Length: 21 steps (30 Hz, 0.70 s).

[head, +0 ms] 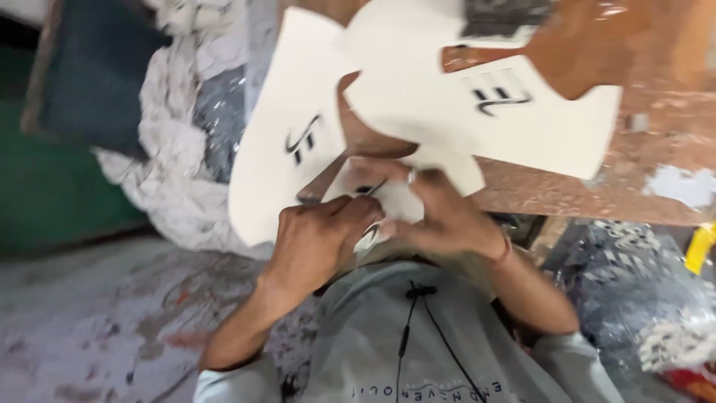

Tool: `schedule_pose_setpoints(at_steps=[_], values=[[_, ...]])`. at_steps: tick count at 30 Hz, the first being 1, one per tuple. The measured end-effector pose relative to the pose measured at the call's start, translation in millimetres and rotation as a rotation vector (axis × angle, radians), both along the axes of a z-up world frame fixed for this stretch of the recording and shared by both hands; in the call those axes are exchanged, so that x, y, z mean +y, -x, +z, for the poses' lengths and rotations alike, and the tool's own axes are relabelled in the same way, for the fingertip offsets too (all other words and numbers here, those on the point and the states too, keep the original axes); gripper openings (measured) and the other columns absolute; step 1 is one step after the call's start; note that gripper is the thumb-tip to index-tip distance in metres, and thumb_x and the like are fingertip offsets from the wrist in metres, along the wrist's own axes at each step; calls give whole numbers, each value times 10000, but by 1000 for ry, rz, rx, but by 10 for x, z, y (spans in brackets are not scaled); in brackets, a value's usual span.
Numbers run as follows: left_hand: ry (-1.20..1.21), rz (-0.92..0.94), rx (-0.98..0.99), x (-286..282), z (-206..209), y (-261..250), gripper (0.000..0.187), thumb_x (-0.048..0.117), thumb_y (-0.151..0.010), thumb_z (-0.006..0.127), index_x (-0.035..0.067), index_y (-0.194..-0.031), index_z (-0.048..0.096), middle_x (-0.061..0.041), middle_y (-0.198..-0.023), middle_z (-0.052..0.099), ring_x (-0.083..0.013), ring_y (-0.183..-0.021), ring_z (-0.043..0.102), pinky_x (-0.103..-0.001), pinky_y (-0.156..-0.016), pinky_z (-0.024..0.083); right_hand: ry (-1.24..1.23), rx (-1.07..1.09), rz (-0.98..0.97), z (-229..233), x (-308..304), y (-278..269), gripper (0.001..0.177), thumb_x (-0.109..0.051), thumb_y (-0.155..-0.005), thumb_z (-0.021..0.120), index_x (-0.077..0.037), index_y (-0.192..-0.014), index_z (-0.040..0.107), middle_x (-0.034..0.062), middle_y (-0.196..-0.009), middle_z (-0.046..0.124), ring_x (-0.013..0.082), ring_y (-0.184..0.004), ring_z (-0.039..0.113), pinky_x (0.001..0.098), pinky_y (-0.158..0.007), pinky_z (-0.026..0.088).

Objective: The person repeatedly places a sticker onto a white plastic part, presses it down with their hands, and then removes it. This process is repeated multiple times on the same part.

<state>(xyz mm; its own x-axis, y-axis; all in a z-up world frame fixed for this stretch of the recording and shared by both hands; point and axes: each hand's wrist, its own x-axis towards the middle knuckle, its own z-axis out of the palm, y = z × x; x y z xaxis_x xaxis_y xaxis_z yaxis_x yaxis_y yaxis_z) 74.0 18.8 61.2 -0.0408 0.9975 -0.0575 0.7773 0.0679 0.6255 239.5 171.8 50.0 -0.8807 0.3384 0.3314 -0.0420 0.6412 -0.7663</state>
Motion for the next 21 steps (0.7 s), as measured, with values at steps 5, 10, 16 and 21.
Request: schedule_pose_setpoints(at_steps=[5, 10, 16, 21], values=[[-325, 66, 174, 502, 52, 54, 624, 446, -885, 770, 91, -1368, 599, -265, -1330, 596, -462, -1232, 575, -575, -979, 459, 349, -67, -562, -518, 133, -1212, 101, -76, -1026, 694, -10, -1092, 658, 71, -893, 756, 175, -756, 761, 328, -708, 629], [-143, 304, 349, -124, -642, 774, 1054, 543, -796, 860, -16, -1569, 413, -381, -1580, 383, -527, -1474, 370, -590, -1196, 330, 415, 3, -913, -197, 974, -1944, 218, 61, -1051, 596, 46, -1268, 581, 70, -1012, 710, 143, -842, 718, 276, -683, 607], [81, 863, -228, -1102, -1331, 1534, 774, 236, -909, 781, 5, -1581, 474, -306, -1139, 678, -252, -977, 597, -392, -844, 474, 410, 6, -996, -795, 1055, -2399, 338, 54, -1103, 620, 59, -1440, 592, 66, -957, 695, 121, -760, 675, 255, -648, 539], [-186, 983, -310, -1028, -1940, 2611, 339, 258, -1221, 511, -22, -1350, 652, -81, -1095, 717, -196, -928, 655, -323, -801, 548, 546, -30, -1028, -757, 1103, -2321, 414, 21, -1074, 566, -11, -1486, 591, 24, -950, 666, 92, -726, 627, 230, -599, 518]])
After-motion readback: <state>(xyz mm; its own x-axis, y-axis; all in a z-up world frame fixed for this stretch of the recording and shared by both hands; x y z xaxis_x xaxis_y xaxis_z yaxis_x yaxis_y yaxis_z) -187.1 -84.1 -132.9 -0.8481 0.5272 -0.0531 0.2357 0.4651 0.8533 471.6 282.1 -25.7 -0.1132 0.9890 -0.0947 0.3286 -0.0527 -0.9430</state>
